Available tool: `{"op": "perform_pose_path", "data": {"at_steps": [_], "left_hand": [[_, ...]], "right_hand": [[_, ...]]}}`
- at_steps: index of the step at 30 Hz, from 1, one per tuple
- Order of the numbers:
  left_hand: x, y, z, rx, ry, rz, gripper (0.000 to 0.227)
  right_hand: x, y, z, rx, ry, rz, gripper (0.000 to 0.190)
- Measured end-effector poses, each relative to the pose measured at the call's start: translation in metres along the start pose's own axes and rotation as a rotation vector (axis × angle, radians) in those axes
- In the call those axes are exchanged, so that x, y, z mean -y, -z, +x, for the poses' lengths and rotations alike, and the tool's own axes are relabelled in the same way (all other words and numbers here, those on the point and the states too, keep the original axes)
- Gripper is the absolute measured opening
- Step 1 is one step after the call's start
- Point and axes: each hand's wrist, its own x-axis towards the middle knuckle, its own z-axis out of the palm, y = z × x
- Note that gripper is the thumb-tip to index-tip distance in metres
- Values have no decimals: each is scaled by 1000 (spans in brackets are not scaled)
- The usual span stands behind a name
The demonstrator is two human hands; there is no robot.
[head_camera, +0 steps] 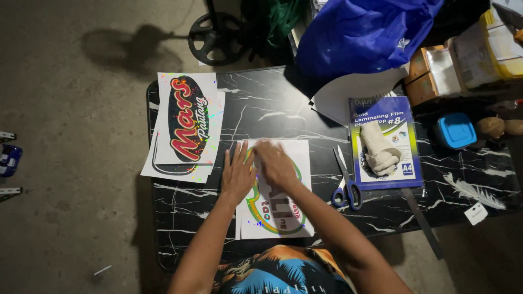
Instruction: The person aligns a holographic sticker on a white sheet, places a clear laminating film over it, and smooths it with a white squeegee tool. They then flip the sheet and repeat the smoothing process on the other side.
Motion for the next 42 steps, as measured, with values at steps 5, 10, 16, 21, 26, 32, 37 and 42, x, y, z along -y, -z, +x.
{"op": "perform_pose_path", "data": {"at_steps": [5, 10, 16, 21, 26, 32, 37, 42], "left_hand": [[2, 6, -3, -23, -16, -63, 60], [7, -6, -2, -53, -31, -74, 61], [8, -13, -8, -178, 19, -201, 60], [1, -42, -48, -173, 479, -465, 60], [22, -91, -44, -147, 631, -734, 48], [39, -81, -35, -102, 703, -987, 30], [33, -31, -18, -92, 698, -1063, 29], [37, 18, 37, 38, 430, -917, 30]], "right_hand": [[-22, 6, -17, 9, -41, 11, 74], [-93, 44, -76, -65, -139, -189, 67], [-84, 73, -106, -143, -155, -246, 61], [-71, 32, -121, -183, -522, 454, 45], [-52, 28, -112, -227, -658, 519, 41], [-73, 15, -121, -298, -692, 664, 32], [-75, 82, -113, -102, -869, 478, 33], [-119, 130, -91, -238, -547, -99, 18]]}}
